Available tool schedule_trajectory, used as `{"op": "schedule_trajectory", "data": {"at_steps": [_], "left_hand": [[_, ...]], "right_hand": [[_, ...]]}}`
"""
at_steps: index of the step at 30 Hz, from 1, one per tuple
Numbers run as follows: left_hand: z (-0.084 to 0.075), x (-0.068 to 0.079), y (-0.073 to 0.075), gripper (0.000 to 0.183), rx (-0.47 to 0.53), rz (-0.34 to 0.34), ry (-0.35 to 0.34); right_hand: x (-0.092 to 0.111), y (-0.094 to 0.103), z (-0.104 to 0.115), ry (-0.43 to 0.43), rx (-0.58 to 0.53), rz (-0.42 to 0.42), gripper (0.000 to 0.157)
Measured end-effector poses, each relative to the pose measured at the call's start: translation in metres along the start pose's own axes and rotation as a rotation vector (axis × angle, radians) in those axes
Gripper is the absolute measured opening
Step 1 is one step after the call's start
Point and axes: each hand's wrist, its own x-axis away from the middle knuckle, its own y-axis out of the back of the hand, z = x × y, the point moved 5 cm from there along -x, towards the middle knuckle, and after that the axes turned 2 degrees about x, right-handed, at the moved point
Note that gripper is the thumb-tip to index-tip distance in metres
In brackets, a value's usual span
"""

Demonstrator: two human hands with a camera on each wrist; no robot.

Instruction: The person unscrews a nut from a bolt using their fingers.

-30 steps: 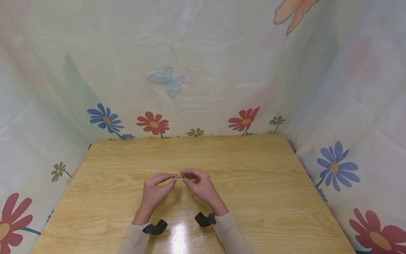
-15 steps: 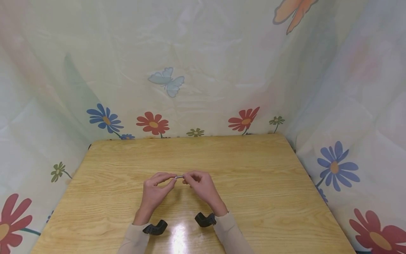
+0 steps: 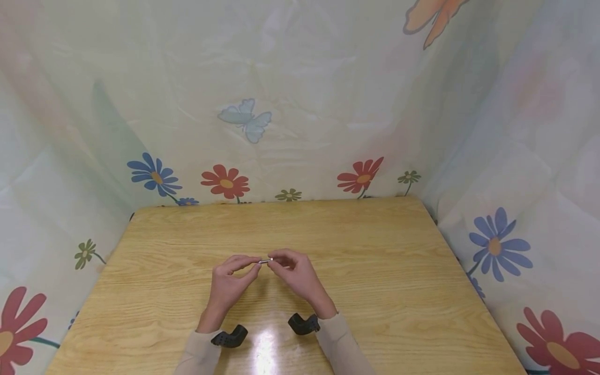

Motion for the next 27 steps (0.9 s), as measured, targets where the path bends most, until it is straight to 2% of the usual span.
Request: {"op": "schedule_trajectory", "data": {"at_steps": [12, 19, 27], "left_hand": [[0.0003, -0.0003, -0.0006, 0.015, -0.002, -0.004, -0.013], [-0.0008, -0.0003, 0.0002, 0.015, -0.003, -0.007, -0.002], [-0.0051, -0.0012, 0.0002, 0.016, 0.002, -0.009, -0.014]], "right_hand": [[0.0002, 0.0014, 0.0015, 0.015, 0.021, -0.054, 0.028], [0.0003, 0.0005, 0.0030, 0.039, 0.006, -0.034, 0.028], [0.0007, 0.0014, -0.0008, -0.069, 0.004, -0.062, 0.034]]}}
